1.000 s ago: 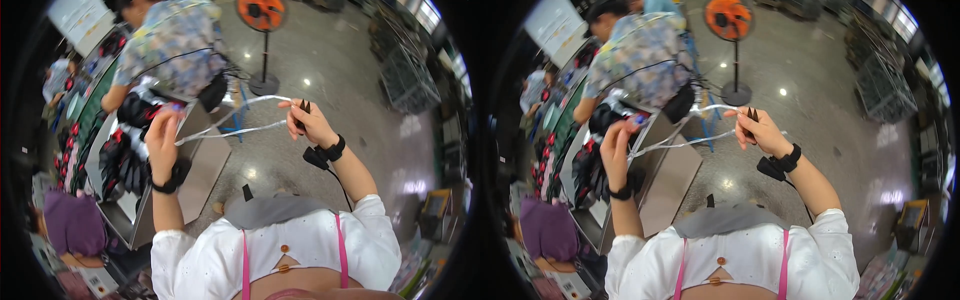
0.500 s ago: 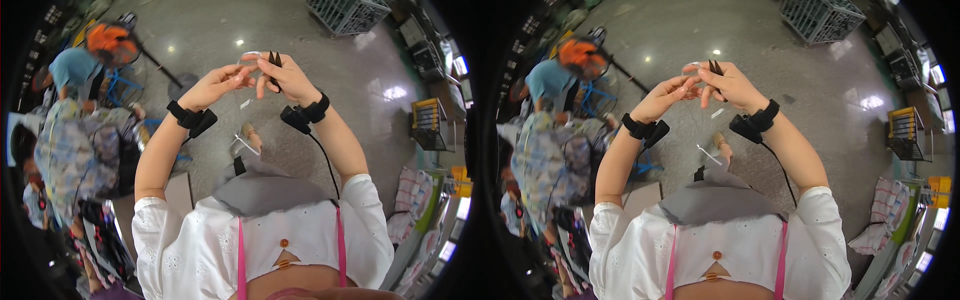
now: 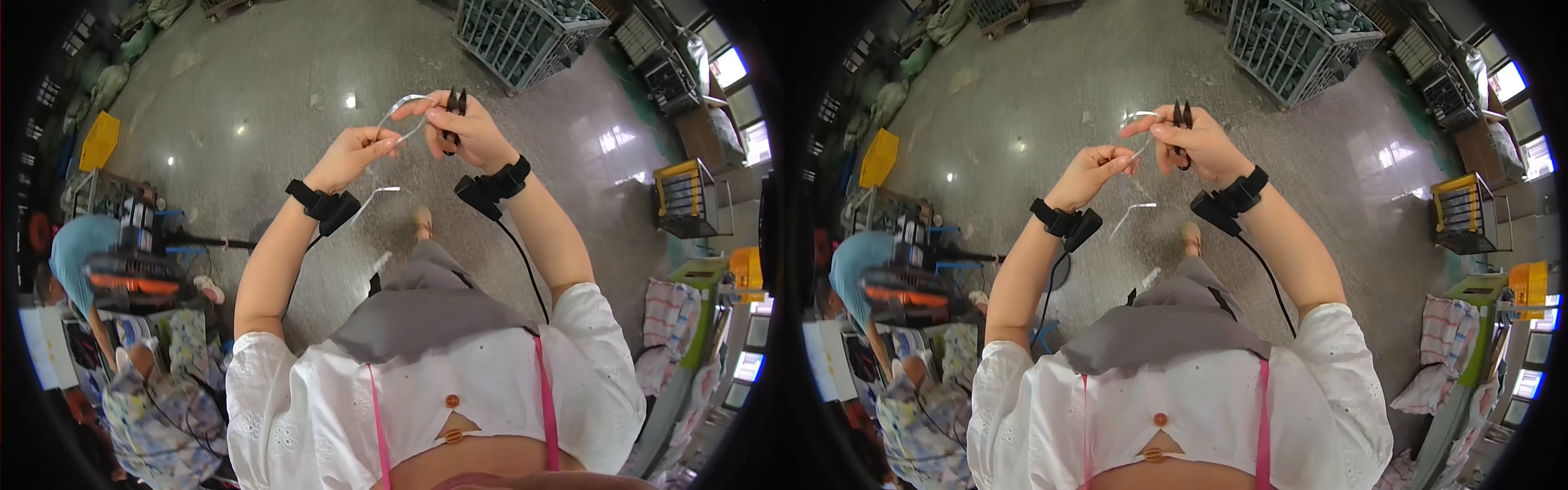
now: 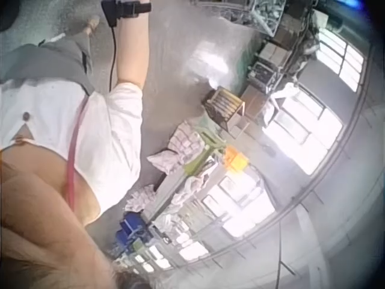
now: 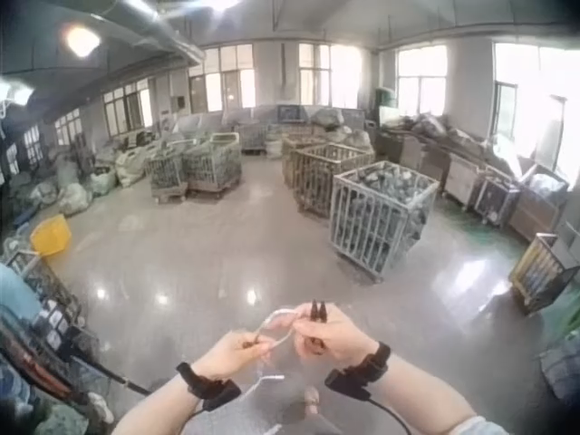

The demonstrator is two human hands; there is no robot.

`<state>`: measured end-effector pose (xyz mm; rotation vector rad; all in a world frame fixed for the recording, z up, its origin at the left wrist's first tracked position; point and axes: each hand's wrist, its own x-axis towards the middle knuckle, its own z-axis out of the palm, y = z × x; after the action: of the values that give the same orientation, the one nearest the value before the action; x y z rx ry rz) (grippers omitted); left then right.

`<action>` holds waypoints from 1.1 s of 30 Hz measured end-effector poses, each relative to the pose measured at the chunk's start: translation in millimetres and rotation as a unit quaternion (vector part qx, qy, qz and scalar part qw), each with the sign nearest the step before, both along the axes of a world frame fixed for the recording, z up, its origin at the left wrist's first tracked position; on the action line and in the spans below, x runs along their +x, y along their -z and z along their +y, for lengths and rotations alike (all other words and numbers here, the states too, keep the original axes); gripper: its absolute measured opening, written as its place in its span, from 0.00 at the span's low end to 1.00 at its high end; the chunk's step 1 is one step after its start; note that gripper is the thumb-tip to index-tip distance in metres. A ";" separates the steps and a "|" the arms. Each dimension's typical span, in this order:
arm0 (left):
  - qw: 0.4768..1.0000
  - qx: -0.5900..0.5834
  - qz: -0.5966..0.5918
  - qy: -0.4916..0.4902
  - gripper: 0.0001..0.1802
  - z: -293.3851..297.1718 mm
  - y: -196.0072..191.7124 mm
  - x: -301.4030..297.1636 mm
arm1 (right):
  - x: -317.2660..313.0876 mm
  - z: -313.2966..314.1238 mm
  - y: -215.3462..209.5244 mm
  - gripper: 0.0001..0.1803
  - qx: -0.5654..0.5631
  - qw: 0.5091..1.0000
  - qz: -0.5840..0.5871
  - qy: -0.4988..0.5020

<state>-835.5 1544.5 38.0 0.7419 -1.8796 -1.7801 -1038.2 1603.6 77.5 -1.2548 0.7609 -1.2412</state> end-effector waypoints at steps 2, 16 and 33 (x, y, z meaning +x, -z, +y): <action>0.999 -0.010 -0.025 -0.016 0.11 -47.8 6.1 -10.4 | -11.6 -53.8 5.7 0.15 -0.007 1.000 -0.006 -0.021; 0.982 0.005 0.005 -0.186 0.12 -353.0 22.0 64.6 | 69.9 -453.2 -4.8 0.09 0.009 0.979 -0.020 -0.204; 0.923 0.029 0.056 -0.381 0.13 -648.8 43.5 361.5 | 379.3 -817.2 17.7 0.04 -0.292 0.937 0.099 -0.165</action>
<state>-474.0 895.7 -5.5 1.1643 -1.2059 -1.3284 -659.0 786.4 59.8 -1.9286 0.2937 -1.1037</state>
